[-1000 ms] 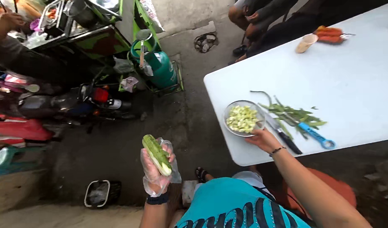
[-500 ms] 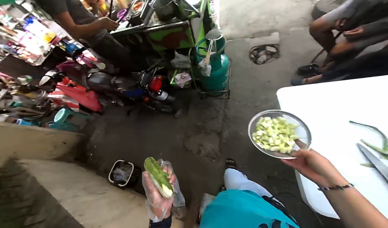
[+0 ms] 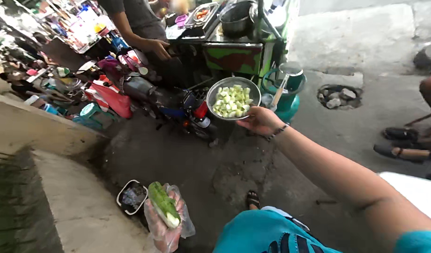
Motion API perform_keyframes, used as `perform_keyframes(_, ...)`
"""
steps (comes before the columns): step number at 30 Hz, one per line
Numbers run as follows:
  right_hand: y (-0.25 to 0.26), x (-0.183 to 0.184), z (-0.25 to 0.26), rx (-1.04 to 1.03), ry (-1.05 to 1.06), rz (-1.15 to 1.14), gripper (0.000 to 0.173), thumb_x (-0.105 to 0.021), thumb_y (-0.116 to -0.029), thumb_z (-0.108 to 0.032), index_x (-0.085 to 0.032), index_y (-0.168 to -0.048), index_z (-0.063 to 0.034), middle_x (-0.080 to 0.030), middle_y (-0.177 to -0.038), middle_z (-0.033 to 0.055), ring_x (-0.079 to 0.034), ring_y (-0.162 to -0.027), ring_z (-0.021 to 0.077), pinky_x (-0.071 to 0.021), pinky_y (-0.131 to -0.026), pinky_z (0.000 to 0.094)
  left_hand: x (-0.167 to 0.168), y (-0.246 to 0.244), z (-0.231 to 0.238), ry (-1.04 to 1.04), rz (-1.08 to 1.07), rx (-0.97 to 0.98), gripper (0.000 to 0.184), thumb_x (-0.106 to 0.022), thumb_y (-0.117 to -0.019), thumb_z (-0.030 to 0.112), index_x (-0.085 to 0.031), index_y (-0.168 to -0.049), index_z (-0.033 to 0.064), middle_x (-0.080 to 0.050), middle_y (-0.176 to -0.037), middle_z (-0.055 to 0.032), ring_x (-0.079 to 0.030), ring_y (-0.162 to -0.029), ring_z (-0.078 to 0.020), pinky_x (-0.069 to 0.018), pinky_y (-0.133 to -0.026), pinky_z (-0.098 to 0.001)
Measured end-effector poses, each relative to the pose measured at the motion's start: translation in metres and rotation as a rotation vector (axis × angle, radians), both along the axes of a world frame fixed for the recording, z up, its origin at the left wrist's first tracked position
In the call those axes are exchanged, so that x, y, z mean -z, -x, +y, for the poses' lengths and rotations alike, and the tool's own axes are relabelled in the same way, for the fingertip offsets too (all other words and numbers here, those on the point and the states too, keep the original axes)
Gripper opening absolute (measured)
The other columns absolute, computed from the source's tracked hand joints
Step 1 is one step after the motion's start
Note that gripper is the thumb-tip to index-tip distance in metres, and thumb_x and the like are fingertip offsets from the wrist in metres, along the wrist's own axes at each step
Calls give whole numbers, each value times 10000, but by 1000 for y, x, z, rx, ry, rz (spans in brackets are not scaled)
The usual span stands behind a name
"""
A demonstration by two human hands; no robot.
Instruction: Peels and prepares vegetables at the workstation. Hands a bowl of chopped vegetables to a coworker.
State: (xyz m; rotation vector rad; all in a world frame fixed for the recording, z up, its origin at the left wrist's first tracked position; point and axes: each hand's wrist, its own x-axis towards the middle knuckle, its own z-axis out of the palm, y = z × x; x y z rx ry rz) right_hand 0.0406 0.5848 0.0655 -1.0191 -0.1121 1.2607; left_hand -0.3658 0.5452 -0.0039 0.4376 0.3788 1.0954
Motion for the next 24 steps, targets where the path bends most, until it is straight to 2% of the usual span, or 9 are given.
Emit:
perform_keyframes(4, -11, -9, 112, -24, 25, 0, 438, -464, -983, -54, -420, -1419, -54, -626, -1216, 216, -720, -940, 310, -639, -757, 428, -4, -10, 34, 40, -19, -114, 623, -645, -861, 661, -676, -1101, 87, -662, -866, -96, -677, -691, -196, -581, -540, -325)
perform_keyframes(6, -13, -12, 159, -17, 49, 9, 438, -465, -990, -53, -412, -1425, -49, -609, -1231, 219, -713, -942, 308, -637, -750, 420, -3, -8, 51, 73, -36, -105, 609, -668, -844, 655, -693, -1069, 89, -664, -851, -91, -679, -691, -196, -583, -549, -326)
perform_keyframes(10, -13, -10, 231, -2, 56, 2, 443, -461, -986, -41, -411, -1426, -43, -590, -1225, 221, -699, -944, 308, -631, -746, 421, 10, 7, 91, 63, -82, -82, 609, -674, -847, 637, -694, -1087, 77, -675, -886, -105, -693, -734, -208, -595, -587, -337)
perform_keyframes(17, 1, -12, 302, 54, 8, -21, 494, -463, -961, -12, -411, -1450, -54, -597, -1245, 236, -703, -958, 336, -634, -747, 453, 5, 24, 177, 64, -71, -77, 579, -726, -829, 591, -694, -1076, 69, -674, -878, -111, -696, -732, -210, -593, -577, -334)
perform_keyframes(24, 6, -4, 348, 117, 54, -40, 508, -484, -949, -4, -419, -1449, -60, -605, -1232, 236, -705, -945, 339, -632, -740, 462, -5, 36, 249, 30, -61, -15, 568, -681, -855, 612, -695, -1089, 95, -672, -879, -97, -690, -726, -203, -588, -578, -332)
